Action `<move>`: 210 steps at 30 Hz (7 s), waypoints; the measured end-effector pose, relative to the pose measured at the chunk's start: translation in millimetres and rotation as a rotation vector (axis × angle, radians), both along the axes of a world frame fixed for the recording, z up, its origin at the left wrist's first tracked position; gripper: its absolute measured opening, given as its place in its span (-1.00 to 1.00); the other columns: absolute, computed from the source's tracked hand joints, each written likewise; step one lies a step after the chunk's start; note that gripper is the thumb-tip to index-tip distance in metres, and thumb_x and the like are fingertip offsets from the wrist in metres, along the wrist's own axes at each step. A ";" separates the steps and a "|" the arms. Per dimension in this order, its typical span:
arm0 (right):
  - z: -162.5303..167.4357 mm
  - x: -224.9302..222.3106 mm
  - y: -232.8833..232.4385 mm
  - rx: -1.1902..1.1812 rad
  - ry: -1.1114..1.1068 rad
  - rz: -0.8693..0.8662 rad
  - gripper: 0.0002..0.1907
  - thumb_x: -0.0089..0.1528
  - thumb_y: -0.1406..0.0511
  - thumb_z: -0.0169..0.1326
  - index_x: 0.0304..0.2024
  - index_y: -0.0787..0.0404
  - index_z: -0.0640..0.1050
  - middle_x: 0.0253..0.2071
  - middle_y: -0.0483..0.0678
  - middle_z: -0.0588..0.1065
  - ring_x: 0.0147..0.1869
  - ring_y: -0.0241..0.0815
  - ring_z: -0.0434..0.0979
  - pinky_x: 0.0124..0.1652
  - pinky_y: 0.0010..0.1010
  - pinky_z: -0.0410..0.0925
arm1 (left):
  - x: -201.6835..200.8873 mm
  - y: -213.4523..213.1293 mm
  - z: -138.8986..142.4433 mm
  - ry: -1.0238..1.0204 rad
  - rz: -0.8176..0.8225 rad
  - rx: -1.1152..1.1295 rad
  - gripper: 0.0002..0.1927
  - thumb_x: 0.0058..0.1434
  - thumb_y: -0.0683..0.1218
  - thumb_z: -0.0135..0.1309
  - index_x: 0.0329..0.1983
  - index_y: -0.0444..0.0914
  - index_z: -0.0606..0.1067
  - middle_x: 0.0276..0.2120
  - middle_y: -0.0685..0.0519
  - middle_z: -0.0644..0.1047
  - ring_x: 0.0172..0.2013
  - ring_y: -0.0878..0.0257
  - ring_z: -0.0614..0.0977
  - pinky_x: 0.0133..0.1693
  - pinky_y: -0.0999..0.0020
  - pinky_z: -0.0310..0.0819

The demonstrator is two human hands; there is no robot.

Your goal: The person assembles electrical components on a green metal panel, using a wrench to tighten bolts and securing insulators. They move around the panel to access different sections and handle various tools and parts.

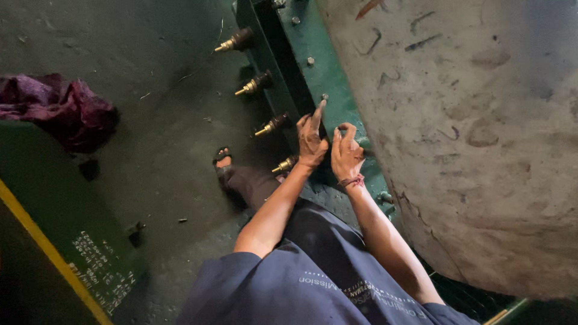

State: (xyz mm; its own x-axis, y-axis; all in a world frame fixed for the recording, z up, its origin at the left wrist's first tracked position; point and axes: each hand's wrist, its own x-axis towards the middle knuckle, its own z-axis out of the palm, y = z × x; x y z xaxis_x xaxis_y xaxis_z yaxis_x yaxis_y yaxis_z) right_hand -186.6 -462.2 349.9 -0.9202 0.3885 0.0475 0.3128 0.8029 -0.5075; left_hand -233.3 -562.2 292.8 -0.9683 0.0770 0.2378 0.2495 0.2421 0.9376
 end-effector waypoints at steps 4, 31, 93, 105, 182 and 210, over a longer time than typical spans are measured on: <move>2.4 -29.4 -37.8 -0.048 -0.014 0.001 -0.74 0.45 0.13 -0.09 0.10 0.08 0.38 -0.38 0.17 0.58 -0.29 0.22 0.62 -0.29 -0.02 0.39 | -28.8 -39.0 6.1 0.065 -0.044 0.012 -0.03 0.00 -0.20 0.02 0.58 -0.19 0.09 0.20 -0.18 0.45 0.10 0.00 0.50 0.30 0.16 0.21; 39.0 -42.1 -283.2 -0.152 -0.162 -0.061 -0.65 0.43 0.05 -0.06 0.06 0.14 0.41 -0.30 0.17 0.60 -0.21 0.15 0.62 -0.18 -0.04 0.40 | -55.6 -311.2 26.3 0.143 -0.151 -0.249 -0.03 0.06 -0.36 0.08 0.59 -0.17 0.12 0.07 -0.08 0.49 0.12 0.02 0.55 0.35 0.15 0.31; 178.5 -74.6 -458.1 -0.130 0.161 -0.270 -0.62 0.15 0.34 0.32 -0.04 0.18 0.46 -0.16 -0.02 0.63 -0.07 -0.09 0.68 -0.06 -0.33 0.48 | -134.3 -447.3 119.3 -0.877 -0.953 0.262 -0.68 0.26 0.02 0.19 -0.08 -0.31 0.65 -0.43 0.01 0.65 -0.48 0.37 0.62 -0.41 0.43 0.53; 233.2 -232.6 -620.5 -0.145 0.254 -0.203 -0.56 0.18 0.28 0.36 -0.03 0.25 0.43 -0.22 0.00 0.60 -0.08 -0.05 0.62 0.00 -0.24 0.43 | -311.2 -625.7 172.4 -0.897 -0.492 0.483 -0.73 0.28 -0.21 0.07 0.03 -0.36 0.57 -0.35 -0.03 0.64 -0.42 0.28 0.69 -0.35 0.38 0.67; 120.8 -156.4 -227.0 0.244 -0.262 0.290 -0.60 0.45 0.02 -0.18 0.06 0.21 0.30 -0.16 0.27 0.59 -0.07 0.44 0.55 -0.11 0.18 0.33 | -126.5 -215.7 47.0 0.063 0.255 -0.144 -0.64 -0.12 -0.09 -0.02 -0.21 -0.25 0.50 0.00 -0.08 0.55 0.32 -0.07 0.38 0.41 -0.24 -0.12; 115.7 -41.1 -161.1 0.127 -0.303 0.236 -0.62 0.44 0.03 -0.11 0.07 0.18 0.33 -0.20 0.26 0.58 -0.06 0.37 0.58 -0.08 0.08 0.35 | -16.0 -160.2 44.7 -0.009 0.218 -0.149 -0.50 -0.15 -0.18 0.05 -0.05 -0.31 0.51 0.28 -0.20 0.40 0.42 -0.04 0.25 0.45 -0.27 -0.31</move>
State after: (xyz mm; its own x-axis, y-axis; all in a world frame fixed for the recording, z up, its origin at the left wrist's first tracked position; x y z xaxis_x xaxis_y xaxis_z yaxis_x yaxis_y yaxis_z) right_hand -227.7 -623.3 465.5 -0.9633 0.1729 -0.2055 0.2321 0.9209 -0.3133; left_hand -249.4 -722.4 337.6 -0.9678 -0.0997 0.2311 0.1686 0.4249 0.8894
